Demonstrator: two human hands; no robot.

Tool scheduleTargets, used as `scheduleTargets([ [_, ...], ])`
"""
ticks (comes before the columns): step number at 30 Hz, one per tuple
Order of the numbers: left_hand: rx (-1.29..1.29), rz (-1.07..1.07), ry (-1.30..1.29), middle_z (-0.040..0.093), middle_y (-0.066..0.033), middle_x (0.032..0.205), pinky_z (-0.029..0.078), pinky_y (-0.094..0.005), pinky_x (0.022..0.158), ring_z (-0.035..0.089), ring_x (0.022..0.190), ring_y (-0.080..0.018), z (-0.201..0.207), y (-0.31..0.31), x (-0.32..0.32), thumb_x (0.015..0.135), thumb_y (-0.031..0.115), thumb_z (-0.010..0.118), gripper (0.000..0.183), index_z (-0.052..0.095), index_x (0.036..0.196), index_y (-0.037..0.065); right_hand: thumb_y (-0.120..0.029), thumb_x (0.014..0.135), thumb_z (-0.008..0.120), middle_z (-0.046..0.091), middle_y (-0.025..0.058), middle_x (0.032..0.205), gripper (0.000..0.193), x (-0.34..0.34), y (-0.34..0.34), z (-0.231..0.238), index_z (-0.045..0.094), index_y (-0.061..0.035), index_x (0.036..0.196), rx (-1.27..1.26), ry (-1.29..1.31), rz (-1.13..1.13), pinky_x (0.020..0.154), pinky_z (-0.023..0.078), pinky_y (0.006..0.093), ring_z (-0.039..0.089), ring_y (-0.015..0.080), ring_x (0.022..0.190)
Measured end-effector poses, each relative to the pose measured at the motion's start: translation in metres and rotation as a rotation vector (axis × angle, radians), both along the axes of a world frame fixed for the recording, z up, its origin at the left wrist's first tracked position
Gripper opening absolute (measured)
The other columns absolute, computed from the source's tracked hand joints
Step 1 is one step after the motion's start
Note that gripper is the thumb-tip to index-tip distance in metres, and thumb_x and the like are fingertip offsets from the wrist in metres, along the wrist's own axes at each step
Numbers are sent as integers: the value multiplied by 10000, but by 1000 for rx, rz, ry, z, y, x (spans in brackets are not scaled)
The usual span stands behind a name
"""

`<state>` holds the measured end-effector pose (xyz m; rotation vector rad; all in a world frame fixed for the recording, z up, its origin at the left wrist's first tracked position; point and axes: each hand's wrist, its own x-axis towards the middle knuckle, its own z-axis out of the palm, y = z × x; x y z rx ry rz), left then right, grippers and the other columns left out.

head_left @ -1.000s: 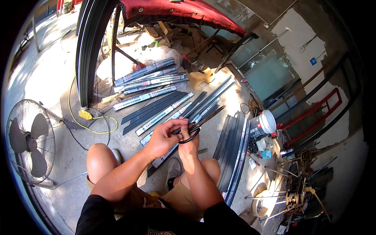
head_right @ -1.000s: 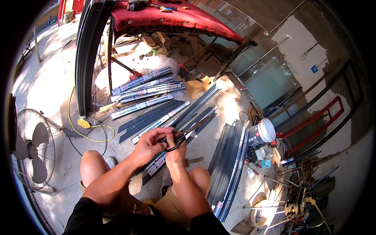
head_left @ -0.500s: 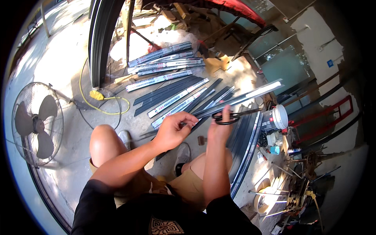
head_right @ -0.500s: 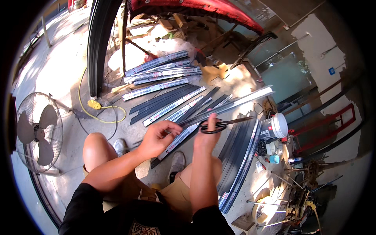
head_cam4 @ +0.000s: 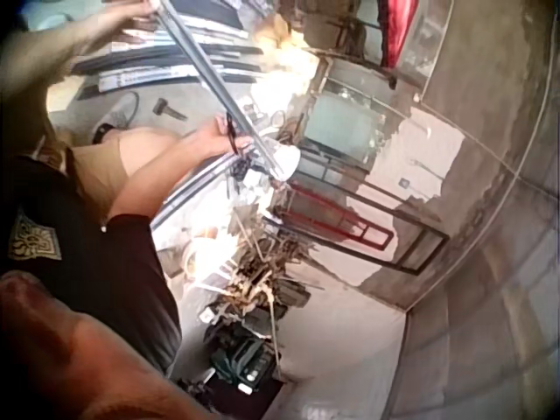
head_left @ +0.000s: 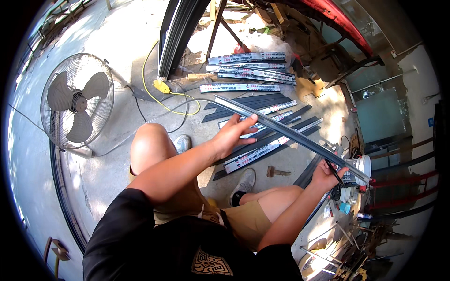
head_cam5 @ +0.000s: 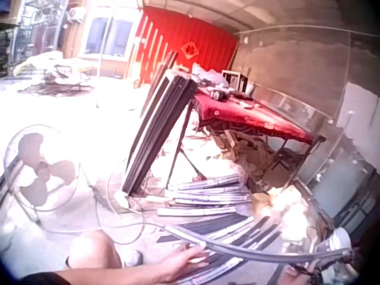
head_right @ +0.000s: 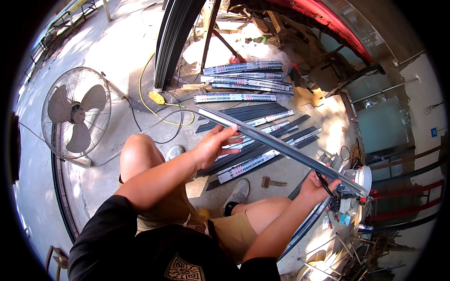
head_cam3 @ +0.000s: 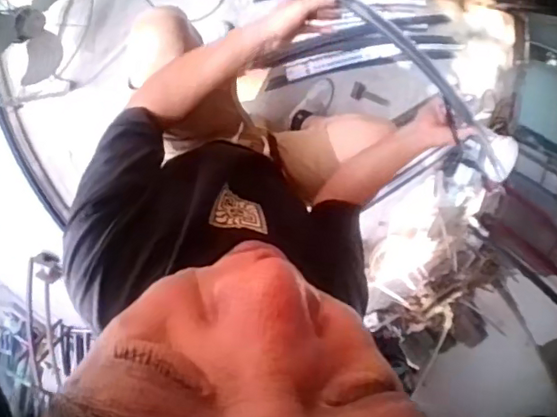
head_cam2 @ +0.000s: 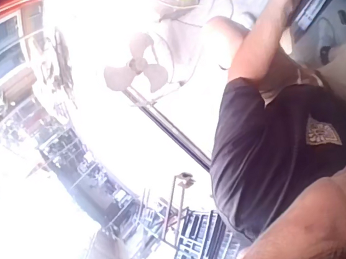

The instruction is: The person holds and cuts multiple long metal strips using a pair of shears, moving individual strips aside and picking up new ones while seated.

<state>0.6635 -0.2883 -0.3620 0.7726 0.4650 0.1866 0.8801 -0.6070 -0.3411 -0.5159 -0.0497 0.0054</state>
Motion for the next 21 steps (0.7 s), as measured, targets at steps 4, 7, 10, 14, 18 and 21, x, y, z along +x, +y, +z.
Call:
scheduleTargets([
  [4,-202,92,-127,657,-104,1248,606,-410,1019,666,1188,-249,9,21,2,1045,442,691,509,569,1295,16,-457,859,866,618,35,762,885,1,-2,-1,540,215,1335,36,9,66,588,446,254,567,152,648],
  [7,-268,75,-200,656,-100,1218,618,-412,1008,685,1143,-244,7,25,3,1041,394,711,472,541,1275,21,-466,863,860,614,20,770,911,2,-3,-2,523,227,1350,33,31,87,576,432,261,577,150,677],
  [10,-302,73,-256,653,-103,1207,627,-415,1002,704,1098,-236,6,25,4,1039,294,724,405,525,1262,21,-483,934,792,615,2,777,668,4,-9,-6,638,94,1234,24,209,99,567,419,263,589,142,691],
  [14,-207,-38,-347,674,-204,1349,600,-439,1085,696,1221,-319,4,28,0,1061,62,620,303,587,1326,-79,-498,1016,676,631,-6,770,419,11,-24,-26,665,-80,990,-62,335,67,548,405,285,597,149,680],
  [18,-208,11,-356,686,-239,1292,647,-428,1026,726,1155,-315,16,21,-9,1017,-62,555,255,617,1256,-124,-483,1053,622,676,13,790,386,16,-22,-31,652,-113,949,-154,447,68,514,415,288,609,153,660],
  [21,-231,49,-248,697,-201,1244,673,-412,982,732,1133,-302,12,20,-5,988,-103,540,271,620,1247,-99,-456,1070,604,695,38,833,342,17,-27,-48,668,-125,1015,-242,523,100,514,426,275,609,147,680],
])
